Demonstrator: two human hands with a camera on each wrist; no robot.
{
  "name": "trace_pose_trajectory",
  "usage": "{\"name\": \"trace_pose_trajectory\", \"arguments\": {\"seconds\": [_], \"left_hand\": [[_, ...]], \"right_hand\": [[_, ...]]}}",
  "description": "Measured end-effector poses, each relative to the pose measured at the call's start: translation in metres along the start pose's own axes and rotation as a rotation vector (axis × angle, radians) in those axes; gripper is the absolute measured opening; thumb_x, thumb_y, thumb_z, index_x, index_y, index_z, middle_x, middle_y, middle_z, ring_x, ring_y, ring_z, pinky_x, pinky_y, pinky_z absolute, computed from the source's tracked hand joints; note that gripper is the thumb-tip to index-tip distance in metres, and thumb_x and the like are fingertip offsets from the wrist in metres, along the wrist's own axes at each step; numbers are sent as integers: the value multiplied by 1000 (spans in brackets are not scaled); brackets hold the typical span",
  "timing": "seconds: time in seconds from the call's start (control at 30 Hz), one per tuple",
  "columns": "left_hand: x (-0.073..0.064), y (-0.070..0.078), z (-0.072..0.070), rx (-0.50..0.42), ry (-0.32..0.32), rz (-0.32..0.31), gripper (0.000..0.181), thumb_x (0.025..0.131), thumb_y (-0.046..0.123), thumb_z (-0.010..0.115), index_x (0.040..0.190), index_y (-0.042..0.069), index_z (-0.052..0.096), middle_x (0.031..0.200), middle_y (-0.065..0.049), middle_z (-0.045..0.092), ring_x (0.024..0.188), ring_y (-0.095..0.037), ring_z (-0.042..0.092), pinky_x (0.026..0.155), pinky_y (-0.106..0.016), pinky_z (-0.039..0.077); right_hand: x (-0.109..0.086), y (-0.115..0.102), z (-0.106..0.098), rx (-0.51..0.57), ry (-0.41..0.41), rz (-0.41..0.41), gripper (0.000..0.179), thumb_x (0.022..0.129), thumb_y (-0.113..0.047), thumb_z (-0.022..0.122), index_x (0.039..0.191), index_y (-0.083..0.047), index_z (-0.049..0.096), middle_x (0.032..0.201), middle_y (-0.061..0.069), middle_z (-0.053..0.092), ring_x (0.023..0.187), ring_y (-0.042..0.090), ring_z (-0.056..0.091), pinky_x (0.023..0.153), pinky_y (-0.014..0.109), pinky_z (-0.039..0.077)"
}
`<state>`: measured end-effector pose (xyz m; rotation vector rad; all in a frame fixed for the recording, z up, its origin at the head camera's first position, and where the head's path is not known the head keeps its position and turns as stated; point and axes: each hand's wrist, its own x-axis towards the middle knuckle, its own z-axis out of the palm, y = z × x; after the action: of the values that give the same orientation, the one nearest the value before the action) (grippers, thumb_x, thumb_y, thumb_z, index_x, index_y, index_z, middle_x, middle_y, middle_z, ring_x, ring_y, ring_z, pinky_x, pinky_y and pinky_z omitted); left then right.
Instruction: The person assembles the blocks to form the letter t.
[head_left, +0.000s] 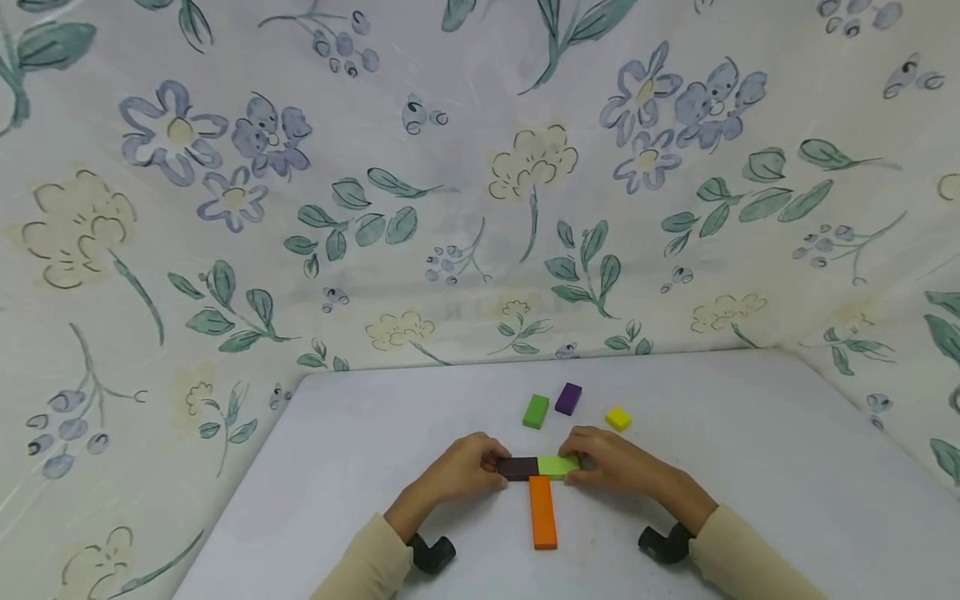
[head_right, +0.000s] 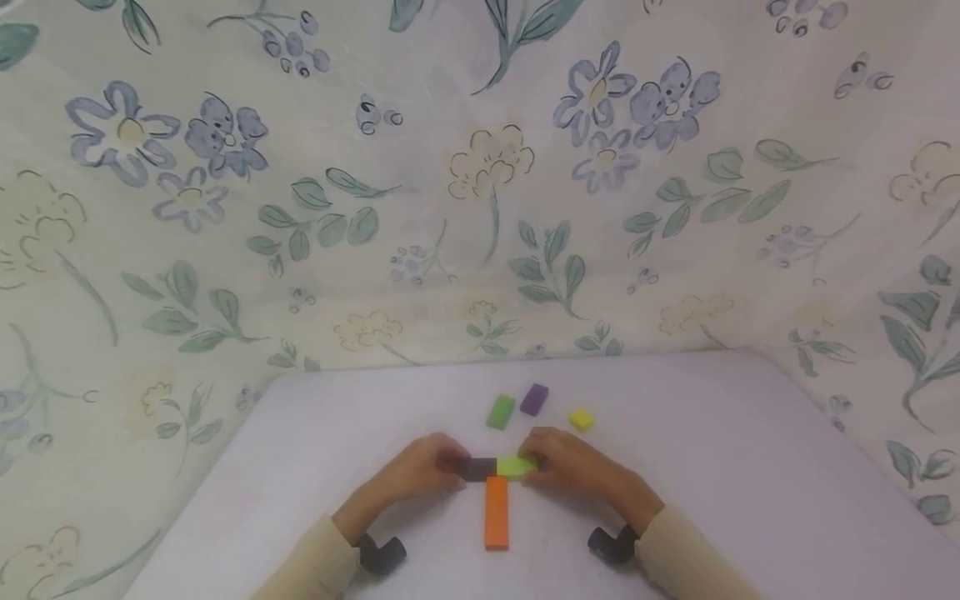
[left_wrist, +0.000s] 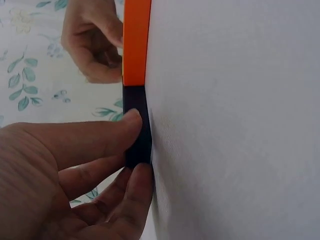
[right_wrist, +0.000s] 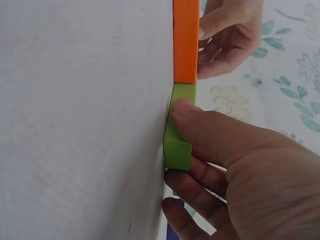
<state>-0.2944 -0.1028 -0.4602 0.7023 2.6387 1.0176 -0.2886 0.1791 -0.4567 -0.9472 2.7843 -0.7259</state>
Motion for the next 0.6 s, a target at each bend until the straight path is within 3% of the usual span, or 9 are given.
{"name": "trace_pose_trajectory", "arguments": {"seconds": [0.13, 0.33, 0.6], "left_hand": [[0, -3, -1, 7, -16, -1, 32, 86, 20, 79, 114, 7, 72, 107, -2, 65, 93, -13, 62, 83, -29, 57], [-1, -5, -8, 22, -12, -4, 50, 94, 38, 69, 134, 9, 62, 126, -9, 60, 112, -22, 61, 93, -40, 57], [16, 5, -24, 44, 38, 15, 34, 99, 29, 63, 126, 9, 66, 127, -9, 64, 119, -29, 58, 100, -50, 52]], "right_hand": [[0, 2, 2, 8, -2, 7, 31, 88, -34, 77, 114, -18, 72, 104, -13, 64, 92, 4, 55, 91, 28, 56], [3, 3, 4, 13, -7, 3, 30, 87, -33, 78, 112, -18, 72, 102, -13, 64, 90, 3, 54, 89, 24, 56], [1, 3, 2, 12, 0, 6, 29, 87, -32, 78, 112, -17, 72, 103, -13, 64, 90, 2, 54, 89, 24, 55]]}}
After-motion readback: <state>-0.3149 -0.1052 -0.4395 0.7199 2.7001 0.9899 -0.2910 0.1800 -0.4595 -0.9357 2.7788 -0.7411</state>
